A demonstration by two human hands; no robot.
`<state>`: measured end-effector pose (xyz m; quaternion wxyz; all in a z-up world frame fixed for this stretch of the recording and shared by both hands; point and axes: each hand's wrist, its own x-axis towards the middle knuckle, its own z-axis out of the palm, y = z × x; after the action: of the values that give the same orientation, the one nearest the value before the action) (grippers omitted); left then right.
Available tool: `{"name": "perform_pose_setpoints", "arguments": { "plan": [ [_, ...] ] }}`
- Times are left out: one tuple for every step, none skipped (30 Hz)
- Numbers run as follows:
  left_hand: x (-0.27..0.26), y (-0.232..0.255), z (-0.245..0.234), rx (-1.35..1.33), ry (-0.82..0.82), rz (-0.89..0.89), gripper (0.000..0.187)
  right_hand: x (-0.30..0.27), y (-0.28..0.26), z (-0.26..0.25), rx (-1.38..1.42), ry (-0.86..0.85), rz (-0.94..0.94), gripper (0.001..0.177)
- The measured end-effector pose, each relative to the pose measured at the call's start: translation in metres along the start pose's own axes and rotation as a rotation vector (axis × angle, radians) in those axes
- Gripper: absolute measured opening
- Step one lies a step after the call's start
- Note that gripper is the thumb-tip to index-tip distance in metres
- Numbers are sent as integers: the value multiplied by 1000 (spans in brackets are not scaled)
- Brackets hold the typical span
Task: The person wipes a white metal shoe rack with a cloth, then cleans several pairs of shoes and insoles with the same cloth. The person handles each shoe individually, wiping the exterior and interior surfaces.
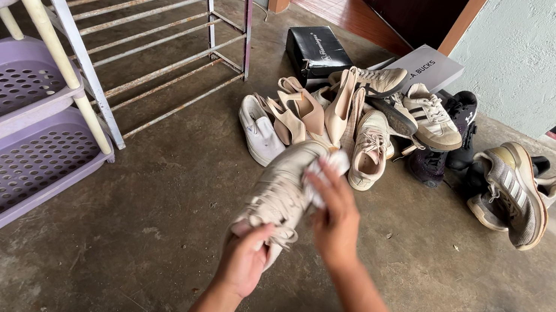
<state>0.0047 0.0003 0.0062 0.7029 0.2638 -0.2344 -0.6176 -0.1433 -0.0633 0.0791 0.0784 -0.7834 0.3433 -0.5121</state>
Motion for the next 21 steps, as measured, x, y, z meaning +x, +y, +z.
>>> {"name": "perform_pose_setpoints", "arguments": {
  "plan": [
    [2,4,1,-64,9,-30,49,-15,-5,4,75,-31,80,72],
    [3,7,2,-128,19,-59,52,-30,-13,8,150,-62,159,71],
    [2,10,1,-221,36,-80,53,-40,-18,8,224,-93,239,69],
    [2,13,0,-315,52,-101,55,-45,-21,4,273,-156,310,68],
    [3,16,-1,-407,69,-122,58,-48,-26,-3,322,-219,382,68],
    [4,17,0,-451,94,-109,58,-48,-31,-10,371,-281,453,67],
    [3,18,0,-494,122,-96,59,-40,-34,-18,399,-195,519,65],
    [1,19,1,-537,150,-83,59,-25,-33,-26,425,-109,584,62],
    [-1,19,2,-554,129,-98,61,-9,-33,-34,451,-23,652,60],
    [-2,19,5,-572,107,-112,62,8,-34,-38,421,16,553,54],
    [-3,19,8,-590,84,-127,64,23,-35,-43,391,54,453,48],
    [-5,19,11,-604,63,-135,65,35,-38,-43,390,-45,502,50],
    [-5,18,12,-618,40,-143,65,45,-41,-38,387,-143,549,51],
    [-6,16,12,-632,17,-151,66,49,-43,-32,384,-242,595,52],
    [-6,15,10,-634,16,-146,64,48,-45,-23,279,-205,320,53],
    [-6,12,7,-636,15,-140,62,45,-46,-13,171,-169,46,54],
    [-6,9,2,-639,16,-133,60,38,-46,-6,64,-134,-229,56],
    [-5,5,-4,-667,2,-128,59,25,-45,-3,56,-154,-163,57],
    [-4,2,-9,-693,-10,-121,59,9,-47,1,52,-174,-97,58],
    [-3,-1,-15,-719,-22,-114,58,-7,-49,3,47,-194,-31,59],
    [-3,-3,-19,-712,8,-120,58,-24,-50,5,52,-179,-23,59]
  ]
}}
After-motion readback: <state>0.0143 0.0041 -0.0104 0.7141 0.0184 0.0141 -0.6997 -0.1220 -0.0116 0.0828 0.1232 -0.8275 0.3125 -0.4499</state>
